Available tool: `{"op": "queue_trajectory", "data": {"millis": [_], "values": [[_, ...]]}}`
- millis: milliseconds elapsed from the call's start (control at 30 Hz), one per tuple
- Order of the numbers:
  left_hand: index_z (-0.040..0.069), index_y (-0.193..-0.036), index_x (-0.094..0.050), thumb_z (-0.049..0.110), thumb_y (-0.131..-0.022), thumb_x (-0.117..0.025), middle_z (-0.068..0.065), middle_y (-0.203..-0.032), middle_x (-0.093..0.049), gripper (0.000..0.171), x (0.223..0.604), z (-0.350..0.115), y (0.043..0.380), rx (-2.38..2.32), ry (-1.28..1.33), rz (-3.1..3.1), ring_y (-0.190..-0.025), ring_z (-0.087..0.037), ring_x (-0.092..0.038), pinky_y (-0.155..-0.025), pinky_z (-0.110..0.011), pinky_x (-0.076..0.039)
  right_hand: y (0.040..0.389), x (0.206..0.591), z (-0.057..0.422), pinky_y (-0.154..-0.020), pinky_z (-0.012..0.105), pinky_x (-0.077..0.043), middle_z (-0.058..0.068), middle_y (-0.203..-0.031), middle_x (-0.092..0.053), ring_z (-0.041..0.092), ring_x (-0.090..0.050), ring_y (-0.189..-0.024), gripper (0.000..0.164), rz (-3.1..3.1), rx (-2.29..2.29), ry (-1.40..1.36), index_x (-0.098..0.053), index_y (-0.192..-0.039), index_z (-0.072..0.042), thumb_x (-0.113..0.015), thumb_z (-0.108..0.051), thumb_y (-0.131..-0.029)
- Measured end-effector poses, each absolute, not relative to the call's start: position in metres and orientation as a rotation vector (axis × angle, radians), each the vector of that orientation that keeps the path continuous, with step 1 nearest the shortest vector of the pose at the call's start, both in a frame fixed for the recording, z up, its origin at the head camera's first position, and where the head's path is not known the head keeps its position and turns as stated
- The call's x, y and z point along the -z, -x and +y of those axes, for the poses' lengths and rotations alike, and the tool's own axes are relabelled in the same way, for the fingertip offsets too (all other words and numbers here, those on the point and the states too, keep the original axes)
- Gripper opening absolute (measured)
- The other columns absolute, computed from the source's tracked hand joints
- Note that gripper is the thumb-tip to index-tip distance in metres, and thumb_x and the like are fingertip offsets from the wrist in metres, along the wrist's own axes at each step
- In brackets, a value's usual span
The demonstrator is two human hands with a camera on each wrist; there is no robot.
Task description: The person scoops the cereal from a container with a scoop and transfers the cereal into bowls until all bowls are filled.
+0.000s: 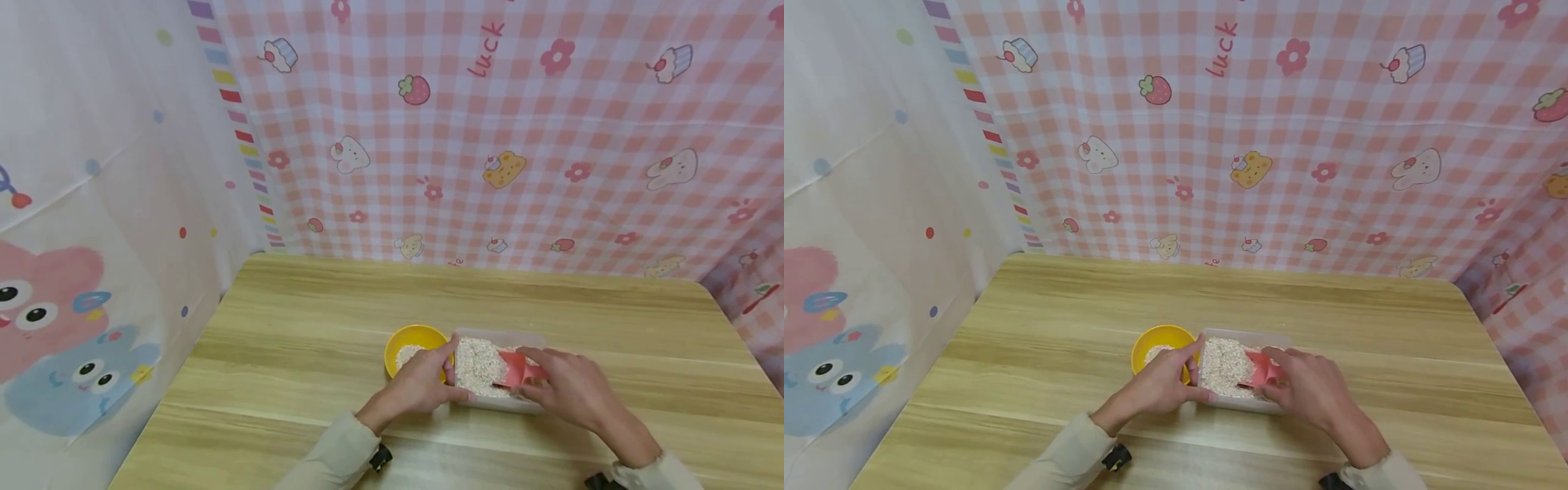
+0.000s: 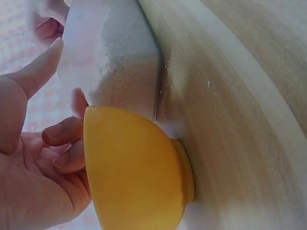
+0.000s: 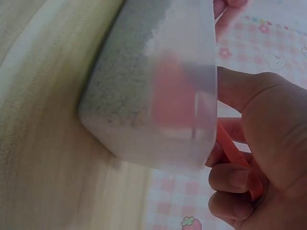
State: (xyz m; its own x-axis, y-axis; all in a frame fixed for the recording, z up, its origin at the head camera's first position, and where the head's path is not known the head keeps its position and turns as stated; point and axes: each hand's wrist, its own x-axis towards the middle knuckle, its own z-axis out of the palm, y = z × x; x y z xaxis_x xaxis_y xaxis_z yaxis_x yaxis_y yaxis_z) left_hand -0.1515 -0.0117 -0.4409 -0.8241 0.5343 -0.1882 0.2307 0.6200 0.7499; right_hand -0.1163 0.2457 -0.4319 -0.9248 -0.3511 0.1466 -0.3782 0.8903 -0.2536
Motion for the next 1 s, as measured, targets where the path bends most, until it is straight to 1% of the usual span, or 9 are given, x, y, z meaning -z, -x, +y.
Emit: {"op": "queue_trajectory", "data": {"millis": [100,233,400,600,700,800,867,933,1000], "values": [[0.008,-0.157,-0.025,0.033,-0.081,-0.082,0.012,-0.076,-0.056,0.099,0.44,-0.012,0.151,-1.048,-0.613,2.451,-0.061,-0.005,-0.046,-0.059,-0.019,-0.04,0.115,0.433,0.246,-0.054,0.026,-0.036,0.006,-0.099,-0.074,0.006,-0.041,-0.06,0.052,-2.94,-0.435,-0.562,-0.07,-0.119,-0.01,-0.085,-0.033,-0.075],[0.009,-0.157,-0.024,0.032,-0.081,-0.082,0.012,-0.076,-0.057,0.098,0.441,-0.012,0.151,-1.042,-0.617,2.454,-0.062,-0.005,-0.047,-0.061,-0.019,-0.041,0.113,0.434,0.247,-0.053,0.025,-0.033,0.002,-0.093,-0.073,0.004,-0.038,-0.058,0.051,-2.908,-0.431,-0.558,-0.071,-0.118,-0.011,-0.085,-0.033,-0.074],[0.01,-0.157,-0.024,0.032,-0.081,-0.083,0.013,-0.076,-0.057,0.099,0.441,-0.012,0.151,-1.037,-0.605,2.458,-0.062,-0.005,-0.047,-0.061,-0.019,-0.041,0.111,0.435,0.249,-0.053,0.025,-0.032,0.001,-0.093,-0.073,0.003,-0.037,-0.058,0.051,-2.89,-0.457,-0.555,-0.071,-0.119,-0.012,-0.085,-0.032,-0.074],[0.01,-0.157,-0.024,0.032,-0.08,-0.083,0.013,-0.076,-0.056,0.099,0.44,-0.012,0.151,-1.043,-0.599,2.459,-0.062,-0.005,-0.047,-0.061,-0.019,-0.042,0.109,0.434,0.25,-0.057,0.027,-0.036,0.006,-0.104,-0.074,0.006,-0.043,-0.065,0.053,-2.895,-0.5,-0.538,-0.071,-0.119,-0.013,-0.086,-0.036,-0.074],[0.01,-0.157,-0.025,0.034,-0.08,-0.083,0.013,-0.076,-0.056,0.099,0.441,-0.012,0.151,-1.048,-0.6,2.459,-0.062,-0.005,-0.047,-0.061,-0.019,-0.041,0.108,0.435,0.251,-0.059,0.028,-0.038,0.006,-0.105,-0.074,0.007,-0.045,-0.066,0.053,-2.891,-0.518,-0.524,-0.072,-0.119,-0.013,-0.086,-0.037,-0.074],[0.011,-0.157,-0.025,0.035,-0.08,-0.083,0.013,-0.076,-0.056,0.099,0.441,-0.012,0.151,-1.047,-0.597,2.458,-0.062,-0.005,-0.047,-0.06,-0.019,-0.041,0.107,0.437,0.252,-0.061,0.032,-0.045,0.007,-0.106,-0.074,0.009,-0.055,-0.071,0.053,-2.876,-0.534,-0.517,-0.072,-0.119,-0.013,-0.086,-0.036,-0.073],[0.011,-0.157,-0.025,0.035,-0.08,-0.083,0.013,-0.076,-0.056,0.099,0.441,-0.012,0.151,-1.044,-0.597,2.458,-0.061,-0.005,-0.047,-0.06,-0.019,-0.041,0.106,0.438,0.253,-0.064,0.036,-0.049,0.009,-0.106,-0.074,0.013,-0.062,-0.077,0.054,-2.862,-0.545,-0.516,-0.072,-0.119,-0.012,-0.086,-0.036,-0.073],[0.01,-0.157,-0.025,0.034,-0.08,-0.083,0.013,-0.076,-0.056,0.099,0.441,-0.012,0.151,-1.044,-0.599,2.457,-0.061,-0.005,-0.047,-0.06,-0.019,-0.041,0.106,0.439,0.253,-0.066,0.04,-0.051,0.01,-0.106,-0.074,0.018,-0.067,-0.082,0.054,-2.848,-0.558,-0.516,-0.072,-0.119,-0.012,-0.087,-0.035,-0.072],[0.011,-0.157,-0.025,0.034,-0.08,-0.083,0.013,-0.076,-0.056,0.099,0.441,-0.012,0.151,-1.049,-0.599,2.454,-0.062,-0.005,-0.047,-0.06,-0.019,-0.041,0.106,0.44,0.253,-0.066,0.042,-0.052,0.01,-0.106,-0.074,0.021,-0.068,-0.084,0.054,-2.842,-0.569,-0.514,-0.071,-0.119,-0.012,-0.087,-0.035,-0.072]]}}
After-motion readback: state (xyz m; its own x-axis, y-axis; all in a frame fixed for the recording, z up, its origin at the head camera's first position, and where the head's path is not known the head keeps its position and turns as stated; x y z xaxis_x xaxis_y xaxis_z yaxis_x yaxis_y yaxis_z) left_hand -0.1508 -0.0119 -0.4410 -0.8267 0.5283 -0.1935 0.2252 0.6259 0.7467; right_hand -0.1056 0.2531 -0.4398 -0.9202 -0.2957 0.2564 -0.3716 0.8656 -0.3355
